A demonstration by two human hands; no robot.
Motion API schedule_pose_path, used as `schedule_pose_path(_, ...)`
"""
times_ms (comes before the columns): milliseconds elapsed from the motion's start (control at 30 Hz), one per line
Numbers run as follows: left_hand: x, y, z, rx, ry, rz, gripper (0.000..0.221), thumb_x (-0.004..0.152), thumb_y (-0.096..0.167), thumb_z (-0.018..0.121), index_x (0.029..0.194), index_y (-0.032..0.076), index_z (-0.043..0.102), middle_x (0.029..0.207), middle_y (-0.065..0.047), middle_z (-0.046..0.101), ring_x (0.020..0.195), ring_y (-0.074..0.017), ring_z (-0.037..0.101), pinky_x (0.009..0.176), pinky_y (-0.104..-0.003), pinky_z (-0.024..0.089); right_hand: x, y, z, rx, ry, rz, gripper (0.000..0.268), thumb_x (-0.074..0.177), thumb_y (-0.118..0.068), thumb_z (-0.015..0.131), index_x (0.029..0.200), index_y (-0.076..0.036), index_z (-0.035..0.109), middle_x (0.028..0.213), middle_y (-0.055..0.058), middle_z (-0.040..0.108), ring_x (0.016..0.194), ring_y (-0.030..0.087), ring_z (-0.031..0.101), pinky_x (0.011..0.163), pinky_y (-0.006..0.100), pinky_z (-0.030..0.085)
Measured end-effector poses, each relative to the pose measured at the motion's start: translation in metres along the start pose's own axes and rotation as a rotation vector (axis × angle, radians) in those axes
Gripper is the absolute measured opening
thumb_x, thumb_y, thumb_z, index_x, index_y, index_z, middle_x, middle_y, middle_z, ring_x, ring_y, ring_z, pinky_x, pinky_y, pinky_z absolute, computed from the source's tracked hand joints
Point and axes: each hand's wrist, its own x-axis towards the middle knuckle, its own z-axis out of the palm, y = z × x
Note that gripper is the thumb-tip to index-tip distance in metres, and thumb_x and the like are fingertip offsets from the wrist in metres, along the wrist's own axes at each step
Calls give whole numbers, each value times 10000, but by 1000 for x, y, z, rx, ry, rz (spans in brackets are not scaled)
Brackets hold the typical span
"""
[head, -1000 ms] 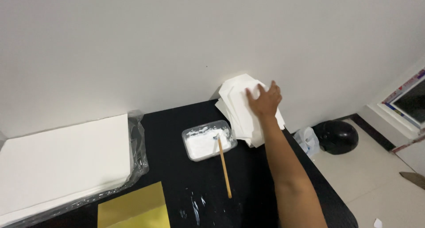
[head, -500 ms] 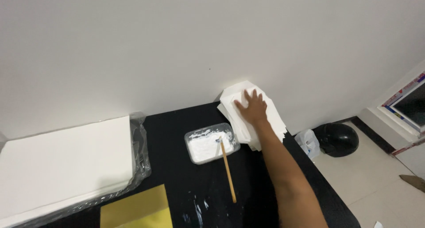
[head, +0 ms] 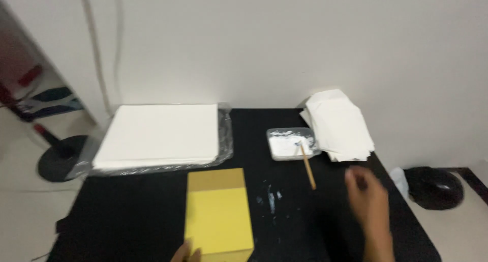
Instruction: Manually assembling paper bags by folding paper around a template and applying glue with a brush.
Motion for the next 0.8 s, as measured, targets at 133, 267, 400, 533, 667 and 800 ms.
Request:
schedule_pose_path(133, -7, 218, 34, 1207, 98, 569, 638, 606, 613, 819, 1158, 301, 751, 1425, 49, 635, 1114, -57, 671, 867, -425, 513, -157, -61, 57, 135, -81, 203, 256, 880, -317, 747, 1055, -138, 797, 1025, 70, 778, 967, 234, 732, 895, 357, 540)
schedule_pose_path(267, -3, 262, 24, 1055, -228, 355, 583, 908, 571, 626, 1360, 203, 626, 1535, -38, 511, 1288, -197, 586, 968, -477, 450, -232, -104, 112, 73, -439, -145, 575, 895, -540, 657, 1352, -192, 632, 1476, 75, 561, 1440, 336, 394, 1157, 518, 321)
schedule_pose_path(400, -9, 276, 15, 850, -427, 147, 624, 992, 538, 539, 1514, 201, 477, 1656, -24, 344, 1484, -231, 378, 1118, -554, 318, -254, -130, 110, 21, -534, -131, 679, 930, -568, 646, 1465, -179, 496, 1501, 95, 489, 1403, 338, 404, 1104, 548, 382)
schedule_pose_path(533, -21, 299, 4, 706, -310, 260, 594, 956, 452, 628, 1477, 185, 526, 1598, -44, 447, 1414, -265, 486, 1059, -547, 379, -255, -149, 84, 245, -379, 21, 691, 837, -386, 768, 1429, -127, 525, 1387, 84, 572, 1385, 257, 414, 1160, 404, 380)
schedule_pose_path(667, 1, 323, 19, 499, -158, 586, 796, 952, 312, 651, 1575, 18, 252, 1668, -238, 249, 1542, -404, 293, 1204, -522, 309, -233, -180, 75, 587, -277, -95, 864, 863, -277, 748, 1552, -46, 280, 1518, 180, 457, 1374, 307, 511, 1104, 411, 441)
schedule_pose_path(800, 66, 300, 44, 997, -367, 507, 803, 1058, 488, 386, 1605, -63, 180, 1706, -269, 110, 1592, -327, 130, 1210, -535, 161, -209, -181, 120, 181, -529, -353, 852, 998, -486, 543, 1596, 25, 216, 1646, 235, 308, 1527, 392, 277, 1222, 480, 258)
